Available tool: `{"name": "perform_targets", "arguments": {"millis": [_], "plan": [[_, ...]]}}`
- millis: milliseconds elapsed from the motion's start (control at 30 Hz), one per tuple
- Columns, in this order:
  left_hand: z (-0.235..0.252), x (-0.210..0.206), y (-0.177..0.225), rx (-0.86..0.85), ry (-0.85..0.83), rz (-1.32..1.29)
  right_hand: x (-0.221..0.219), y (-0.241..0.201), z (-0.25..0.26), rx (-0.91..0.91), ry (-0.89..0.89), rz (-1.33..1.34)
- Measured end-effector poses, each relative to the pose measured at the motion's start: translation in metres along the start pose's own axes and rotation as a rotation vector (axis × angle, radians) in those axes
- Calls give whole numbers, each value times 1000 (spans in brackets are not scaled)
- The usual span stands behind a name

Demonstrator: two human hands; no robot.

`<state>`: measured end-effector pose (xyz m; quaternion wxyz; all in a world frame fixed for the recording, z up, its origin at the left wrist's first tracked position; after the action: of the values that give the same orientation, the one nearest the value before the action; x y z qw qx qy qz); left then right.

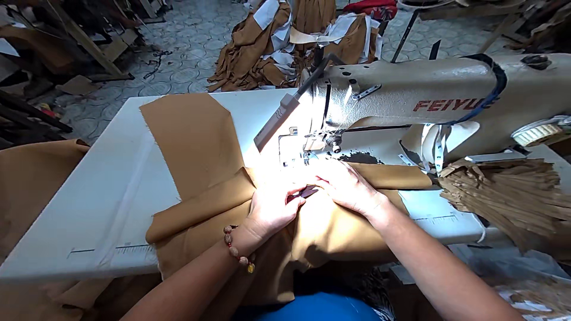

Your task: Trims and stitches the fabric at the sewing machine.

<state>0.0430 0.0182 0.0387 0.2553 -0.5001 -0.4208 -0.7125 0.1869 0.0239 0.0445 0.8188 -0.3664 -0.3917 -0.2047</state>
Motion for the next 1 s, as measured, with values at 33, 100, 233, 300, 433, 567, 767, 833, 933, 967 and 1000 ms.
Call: {"name": "perform_targets", "arguments": {"millis": [33,100,233,300,433,567,767,833,933,967,1000], "plan": [[0,1,1,-10,15,-8,0,0,0,-1,2,6],[-1,0,2,-17,8,-14,-1,3,0,-18,1,4],[-1,-4,3,-5,-48,-17,0,5,-1,-42,50,-24],[0,-5,2,-8,-63,-10,3,8,-2,-99,62,-27],[-1,-9,2,-30,-63,-2,9,23,-12,-432,-25,-40],[-5,1,-7,21,120,-108,7,24,-32,-700,-197,21],[-11,31,-24,134,351,-307,1,-5,-38,-555,-63,118],[-14,39,-26,157,343,-317,-1,-25,-44,-377,90,89],[-18,49,-23,167,250,-253,-5,-70,-67,15,391,-169],[-19,52,-21,150,221,-221,-7,-80,-74,109,436,-226],[-20,54,-19,121,199,-187,-8,-88,-81,193,486,-265]]}}
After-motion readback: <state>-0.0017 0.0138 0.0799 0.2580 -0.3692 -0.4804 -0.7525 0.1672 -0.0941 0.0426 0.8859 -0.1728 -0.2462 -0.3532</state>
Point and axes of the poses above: each hand's wrist, its own z-axis towards the middle knuckle, its own x-axis out of the back of the hand, y = z × x, the point moved 8 cm from there along z, towards the middle knuckle, and after that the axes turned 11 degrees about z, right-handed, at the moved point
